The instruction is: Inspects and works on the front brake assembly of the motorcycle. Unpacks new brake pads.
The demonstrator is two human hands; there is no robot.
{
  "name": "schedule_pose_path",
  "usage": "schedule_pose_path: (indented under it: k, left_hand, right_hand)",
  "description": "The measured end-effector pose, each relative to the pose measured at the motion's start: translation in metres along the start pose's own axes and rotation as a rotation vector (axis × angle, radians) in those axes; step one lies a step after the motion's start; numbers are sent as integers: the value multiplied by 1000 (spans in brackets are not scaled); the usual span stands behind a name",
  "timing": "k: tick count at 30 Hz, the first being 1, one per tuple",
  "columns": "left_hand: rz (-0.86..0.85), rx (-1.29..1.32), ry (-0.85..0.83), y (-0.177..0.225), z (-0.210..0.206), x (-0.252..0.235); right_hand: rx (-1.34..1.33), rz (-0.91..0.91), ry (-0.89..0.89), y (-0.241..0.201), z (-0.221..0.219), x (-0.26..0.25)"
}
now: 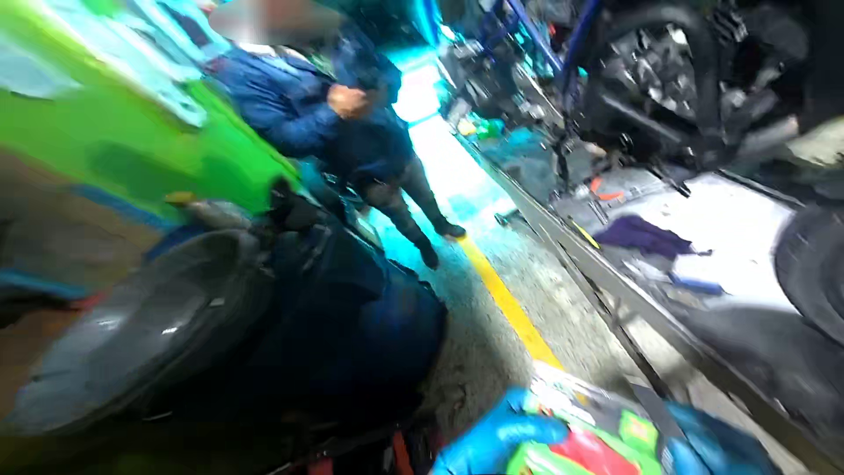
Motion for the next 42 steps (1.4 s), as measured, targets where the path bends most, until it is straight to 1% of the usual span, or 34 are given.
schedule_pose_path:
  k: [2, 5, 9, 11, 14, 17, 22, 24, 27, 31, 32, 35, 37, 40, 42]
  left_hand:
    - [12, 19, -19, 0, 14, 9]
    - [-8, 12, -17, -6, 32, 6]
    - [-43, -42, -42, -6, 36, 2]
    - [-53, -93, -50, -1, 37, 4]
    - [-35, -93, -59, 1, 34, 1]
    - [-14, -117, -30, 3, 27, -5]
    - [-14, -196, -22, 7, 13, -12]
    - [-24, -216, -2, 12, 7, -16]
    - [-34, -252, -16, 17, -1, -19]
    - [-55, -245, 11, 15, -5, -22]
    - [-63, -232, 21, 15, -7, -22]
    - [-74, -195, 25, 14, -9, -22]
    - [-68, -205, 43, 12, -13, -24]
    - [-81, -200, 38, 9, -16, -28]
    - [-80, -179, 24, 10, -18, -30]
  right_hand:
    - [47, -6, -13, 0, -14, -1]
    - [14, -78, -32, 3, -30, 5]
    - [109, -99, -42, -5, -39, 14]
    - [103, -74, -43, -9, -36, 21]
    - [49, -89, -33, -12, -29, 26]
    - [119, -58, -8, -4, -33, 21]
    - [-17, -163, 11, -11, -6, 36]
    - [-7, -131, 22, -7, -3, 28]
    - [13, -88, 14, -2, -1, 21]
    - [-91, -199, 35, -5, 15, 37]
    - [-99, -184, 42, -3, 15, 35]
    - [-30, -58, 43, 3, 9, 21]
    - [30, -40, 10, 5, 14, 29]
    - [-8, -60, -19, 6, 29, 47]
    - [-32, -23, -19, 7, 27, 40]
Point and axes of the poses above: each hand's wrist, its own x-axis away from the middle knuckle, its own z-axis out of the back of the hand, y = z × x, the point moved 1 cm from there along -x, towards the middle knuckle, and after that the axes turned 13 degrees about z, right-handed, at the moved point
